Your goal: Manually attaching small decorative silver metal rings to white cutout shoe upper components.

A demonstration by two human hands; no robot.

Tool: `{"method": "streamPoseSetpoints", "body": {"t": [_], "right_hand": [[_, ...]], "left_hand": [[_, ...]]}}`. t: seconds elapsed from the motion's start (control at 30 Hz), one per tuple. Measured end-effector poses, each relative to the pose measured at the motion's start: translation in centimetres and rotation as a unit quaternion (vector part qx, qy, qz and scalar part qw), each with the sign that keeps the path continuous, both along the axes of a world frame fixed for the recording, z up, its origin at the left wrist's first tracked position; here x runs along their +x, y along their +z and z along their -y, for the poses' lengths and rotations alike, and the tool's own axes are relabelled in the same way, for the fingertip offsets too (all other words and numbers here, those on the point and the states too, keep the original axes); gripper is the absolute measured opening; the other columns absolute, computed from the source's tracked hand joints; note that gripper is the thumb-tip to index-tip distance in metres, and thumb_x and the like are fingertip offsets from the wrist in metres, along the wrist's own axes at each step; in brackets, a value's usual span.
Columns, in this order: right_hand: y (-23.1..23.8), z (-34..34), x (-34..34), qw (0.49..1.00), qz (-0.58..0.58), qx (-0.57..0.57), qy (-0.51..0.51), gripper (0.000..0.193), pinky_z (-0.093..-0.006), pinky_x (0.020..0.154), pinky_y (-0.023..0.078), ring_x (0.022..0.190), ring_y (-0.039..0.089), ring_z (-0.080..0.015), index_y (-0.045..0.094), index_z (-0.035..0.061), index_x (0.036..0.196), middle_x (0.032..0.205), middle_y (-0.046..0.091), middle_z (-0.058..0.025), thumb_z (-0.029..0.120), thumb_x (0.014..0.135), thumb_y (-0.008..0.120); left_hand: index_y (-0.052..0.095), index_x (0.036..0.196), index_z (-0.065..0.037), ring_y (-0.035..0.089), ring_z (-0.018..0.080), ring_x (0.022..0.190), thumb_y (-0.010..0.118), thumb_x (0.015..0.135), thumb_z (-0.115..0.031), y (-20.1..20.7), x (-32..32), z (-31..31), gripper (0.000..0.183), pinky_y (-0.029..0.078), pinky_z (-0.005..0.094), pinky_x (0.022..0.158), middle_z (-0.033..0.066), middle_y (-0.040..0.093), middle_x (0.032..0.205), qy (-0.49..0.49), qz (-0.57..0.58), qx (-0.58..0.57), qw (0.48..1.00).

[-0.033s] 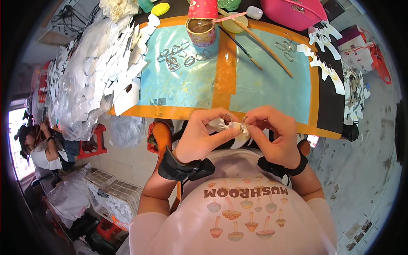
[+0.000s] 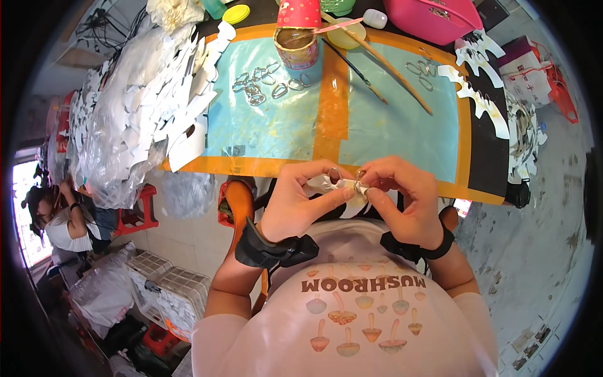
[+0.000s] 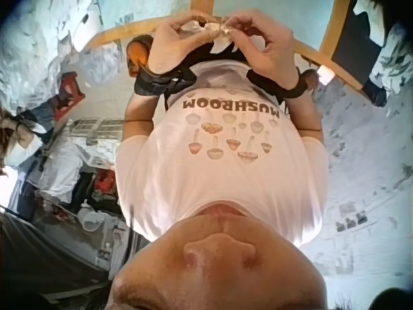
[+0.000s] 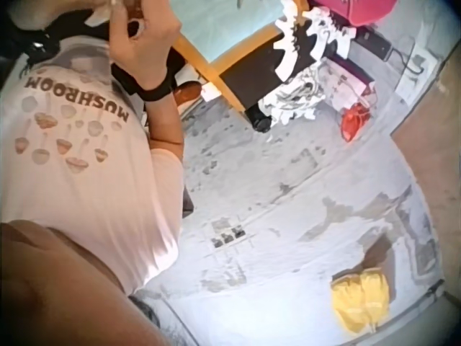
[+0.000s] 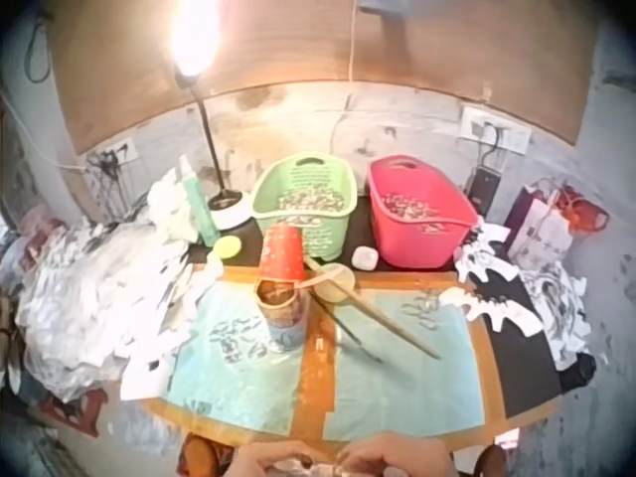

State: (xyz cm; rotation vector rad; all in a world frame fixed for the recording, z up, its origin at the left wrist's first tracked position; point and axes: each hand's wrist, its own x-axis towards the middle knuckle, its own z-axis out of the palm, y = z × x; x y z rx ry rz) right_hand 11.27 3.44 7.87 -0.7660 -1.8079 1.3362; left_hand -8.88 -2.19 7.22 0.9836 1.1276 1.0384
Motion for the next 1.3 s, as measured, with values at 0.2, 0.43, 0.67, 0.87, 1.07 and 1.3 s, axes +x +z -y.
{"method": "streamPoseSetpoints", "body": {"t": [0.2, 0.43, 0.67, 0.87, 1.07, 1.3], "right_hand": [[-0.1, 0.4, 0.1, 0.997, 0.069, 0.035, -0.024, 0.014, -0.025, 0.064, 0.051, 0.07, 0.064, -0.0145, 0.064, -0.0013, 0.096, 0.09, 0.066, -0.0087, -0.004, 0.083, 0.069], [0.1, 0.7, -0.6, 0.998, 0.044, 0.012, -0.031, 0.014, -0.0267, 0.068, 0.054, 0.075, 0.066, -0.0169, 0.063, -0.003, 0.095, 0.095, 0.065, -0.0104, -0.007, 0.083, 0.068], [-0.4, 0.7, -0.8, 0.998, 0.052, 0.015, -0.026, 0.014, -0.027, 0.07, 0.055, 0.075, 0.066, -0.018, 0.061, -0.0035, 0.1, 0.094, 0.063, -0.0106, -0.006, 0.087, 0.066], [0.5, 0.4, -1.0, 0.997, 0.033, -0.059, -0.03, 0.017, -0.0262, 0.068, 0.053, 0.076, 0.064, -0.0146, 0.06, -0.003, 0.104, 0.09, 0.063, -0.0092, -0.003, 0.088, 0.067], [-0.4, 0.2, -1.1, 0.997, 0.053, -0.055, -0.01, 0.019, -0.0256, 0.067, 0.053, 0.072, 0.064, -0.0121, 0.061, -0.0025, 0.105, 0.085, 0.062, -0.0066, -0.001, 0.088, 0.068], [-0.5, 0.4, -1.2, 0.995, 0.004, -0.087, -0.047, 0.016, -0.0244, 0.072, 0.056, 0.077, 0.067, -0.0111, 0.061, -0.0006, 0.101, 0.087, 0.065, -0.0056, 0.0, 0.088, 0.069]], "left_hand": [[0.074, 0.096, 0.001, 0.061, 0.0059, 0.081, 0.075, 0.086, -0.002, -0.4, 1.2, 0.9, 0.01, 0.048, 0.0222, 0.074, 0.0022, 0.071, 0.089, 0.06, -0.046, 0.044, 0.996], [0.072, 0.093, 0.001, 0.061, 0.0066, 0.079, 0.073, 0.087, -0.001, -1.1, 1.2, 1.2, 0.007, 0.047, 0.0213, 0.072, 0.0026, 0.07, 0.086, 0.087, -0.047, 0.056, 0.994], [0.067, 0.092, 0.001, 0.057, 0.0043, 0.077, 0.071, 0.09, -0.001, -1.1, 1.1, 1.5, 0.005, 0.044, 0.0193, 0.069, 0.001, 0.067, 0.085, 0.101, -0.069, 0.067, 0.99], [0.064, 0.093, 0.0, 0.056, 0.0034, 0.076, 0.069, 0.091, -0.002, -1.6, 1.7, 1.8, 0.005, 0.044, 0.0206, 0.069, 0.0001, 0.067, 0.082, 0.122, -0.005, 0.014, 0.992], [0.063, 0.094, 0.0, 0.055, 0.0027, 0.077, 0.068, 0.093, -0.002, -2.0, 2.9, 2.0, 0.005, 0.043, 0.0201, 0.068, -0.0009, 0.065, 0.082, 0.183, 0.019, 0.054, 0.981], [0.064, 0.101, 0.002, 0.053, 0.0029, 0.082, 0.065, 0.095, -0.003, -1.6, 2.4, 2.0, 0.007, 0.044, 0.0199, 0.072, -0.0011, 0.065, 0.088, 0.144, 0.032, 0.035, 0.988]]}}
